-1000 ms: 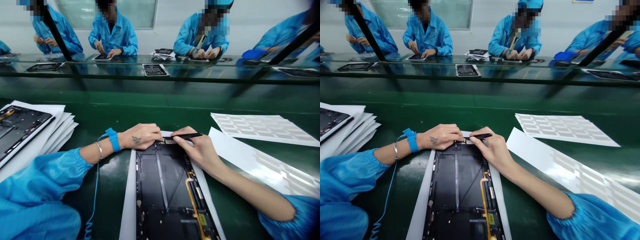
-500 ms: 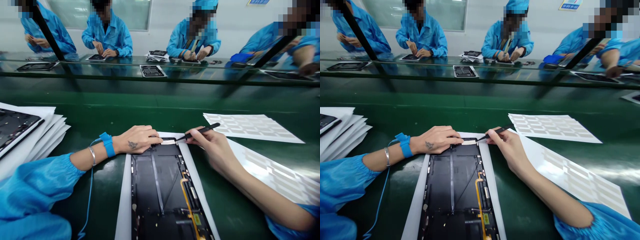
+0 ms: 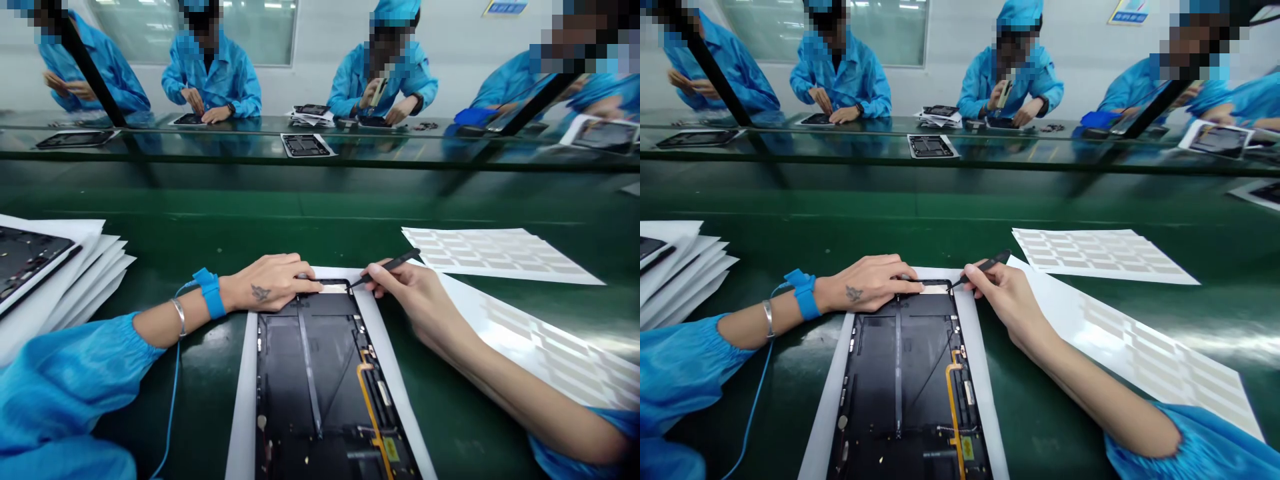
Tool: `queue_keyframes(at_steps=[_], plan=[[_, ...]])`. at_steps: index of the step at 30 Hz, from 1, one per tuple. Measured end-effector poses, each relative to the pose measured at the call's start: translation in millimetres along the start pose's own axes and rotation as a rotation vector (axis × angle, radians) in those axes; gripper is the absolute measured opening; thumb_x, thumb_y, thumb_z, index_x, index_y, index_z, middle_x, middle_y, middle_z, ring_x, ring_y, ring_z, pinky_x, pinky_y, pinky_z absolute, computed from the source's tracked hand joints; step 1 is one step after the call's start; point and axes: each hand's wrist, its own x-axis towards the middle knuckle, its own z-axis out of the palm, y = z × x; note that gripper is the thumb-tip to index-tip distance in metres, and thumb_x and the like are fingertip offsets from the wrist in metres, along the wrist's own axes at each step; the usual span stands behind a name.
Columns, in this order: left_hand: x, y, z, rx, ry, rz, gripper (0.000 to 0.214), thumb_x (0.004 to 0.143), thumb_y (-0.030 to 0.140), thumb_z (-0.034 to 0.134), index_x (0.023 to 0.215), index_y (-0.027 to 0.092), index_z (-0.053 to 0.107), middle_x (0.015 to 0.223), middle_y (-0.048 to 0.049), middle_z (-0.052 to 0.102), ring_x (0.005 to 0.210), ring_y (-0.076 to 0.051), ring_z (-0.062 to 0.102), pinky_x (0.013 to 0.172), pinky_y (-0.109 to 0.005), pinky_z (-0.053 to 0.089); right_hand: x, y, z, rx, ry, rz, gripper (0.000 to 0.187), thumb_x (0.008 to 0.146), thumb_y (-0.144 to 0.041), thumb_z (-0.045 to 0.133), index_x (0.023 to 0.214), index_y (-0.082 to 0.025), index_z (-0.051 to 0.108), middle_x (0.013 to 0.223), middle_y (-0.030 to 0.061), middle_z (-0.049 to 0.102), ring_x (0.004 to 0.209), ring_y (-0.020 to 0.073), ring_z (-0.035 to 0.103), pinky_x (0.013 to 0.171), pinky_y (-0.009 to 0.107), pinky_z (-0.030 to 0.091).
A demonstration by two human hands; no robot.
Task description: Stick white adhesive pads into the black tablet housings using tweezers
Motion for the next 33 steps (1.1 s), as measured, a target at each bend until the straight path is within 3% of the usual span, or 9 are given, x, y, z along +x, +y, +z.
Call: queue_keyframes(at_steps=[6,10,14,18,21,24,28,30,33], plan=[[0.4,-1.6,-0.9,0.015,-0.016,0.01,0.037,0.096,0.011,0.04,0.125,0.022,0.06,0.116,-0.0062,0.063,0.087,-0.018,0.052,0.074,-0.03,0.046,0.3,-6.8,-1.2,-0.121,-0.002,-0.087,0.05,0.074,-0.068,0.066,0.058,-0.02,0.063,0.061,0.0045,0.065,0.058,0.0185,0.058,0.057,0.031,0.048],[9.3,3.6,-6.7,0.105,-0.102,-0.009,0.04,0.096,0.01,0.041,0.129,0.025,0.057,0.111,-0.0061,0.062,0.082,-0.018,0.05,0.065,-0.028,0.042,-2.1,-13.5,-2.5,-0.209,0.07,-0.234,0.041,0.081,-0.062,0.061,0.07,-0.022,0.068,0.077,0.0054,0.071,0.068,0.0219,0.063,0.062,0.034,0.051],[24.6,15.2,-9.3,0.178,-0.153,-0.047,0.045,0.098,0.013,0.04,0.139,0.031,0.049,0.1,-0.0059,0.058,0.075,-0.018,0.049,0.06,-0.027,0.038,-4.6,-17.6,-1.2,-0.243,0.003,-0.302,0.036,0.085,-0.055,0.058,0.081,-0.023,0.072,0.093,0.0067,0.074,0.077,0.0242,0.067,0.065,0.035,0.052],[25.6,18.6,-4.8,0.184,-0.119,-0.07,0.047,0.097,0.013,0.042,0.14,0.032,0.048,0.097,-0.0061,0.058,0.077,-0.018,0.052,0.062,-0.027,0.039,-5.6,-19.6,-0.6,-0.254,-0.059,-0.311,0.037,0.085,-0.057,0.059,0.081,-0.023,0.073,0.096,0.0069,0.075,0.078,0.0243,0.067,0.065,0.035,0.052],[11.8,13.0,0.5,0.114,-0.074,-0.056,0.038,0.096,0.015,0.045,0.131,0.026,0.057,0.106,-0.0071,0.064,0.084,-0.019,0.056,0.066,-0.028,0.043,-4.4,-20.7,1.3,-0.21,-0.091,-0.295,0.039,0.083,-0.059,0.062,0.077,-0.022,0.073,0.096,0.0067,0.075,0.082,0.0245,0.067,0.071,0.036,0.053],[-3.1,7.4,5.0,0.028,0.022,-0.019,0.032,0.094,0.012,0.045,0.119,0.019,0.064,0.118,-0.0073,0.067,0.094,-0.018,0.06,0.075,-0.028,0.048,-3.2,-19.2,6.3,-0.113,-0.169,-0.198,0.039,0.079,-0.06,0.067,0.079,-0.022,0.075,0.098,0.0071,0.075,0.087,0.0254,0.068,0.078,0.038,0.054],[-8.3,5.6,8.0,0.005,0.099,0.009,0.031,0.092,0.009,0.047,0.115,0.017,0.066,0.116,-0.0067,0.069,0.093,-0.019,0.064,0.077,-0.031,0.051,-4.3,-16.2,8.8,-0.073,-0.255,-0.119,0.037,0.081,-0.057,0.066,0.085,-0.021,0.076,0.102,0.0085,0.074,0.094,0.0271,0.069,0.084,0.04,0.054],[-6.8,6.0,8.6,0.008,0.094,0.014,0.03,0.092,0.01,0.046,0.113,0.018,0.067,0.116,-0.0063,0.07,0.094,-0.019,0.065,0.079,-0.031,0.052,-3.9,-18.0,5.7,-0.165,-0.234,-0.225,0.032,0.086,-0.052,0.062,0.087,-0.022,0.074,0.106,0.0088,0.073,0.1,0.0285,0.067,0.089,0.043,0.052],[-5.3,6.3,9.7,0.014,0.093,0.011,0.028,0.092,0.011,0.047,0.11,0.018,0.067,0.117,-0.0055,0.07,0.095,-0.019,0.066,0.081,-0.031,0.052,2.1,-24.6,2.1,-0.401,-0.227,-0.5,0.022,0.093,-0.041,0.054,0.093,-0.024,0.069,0.101,0.0086,0.071,0.097,0.0268,0.066,0.086,0.042,0.05]])
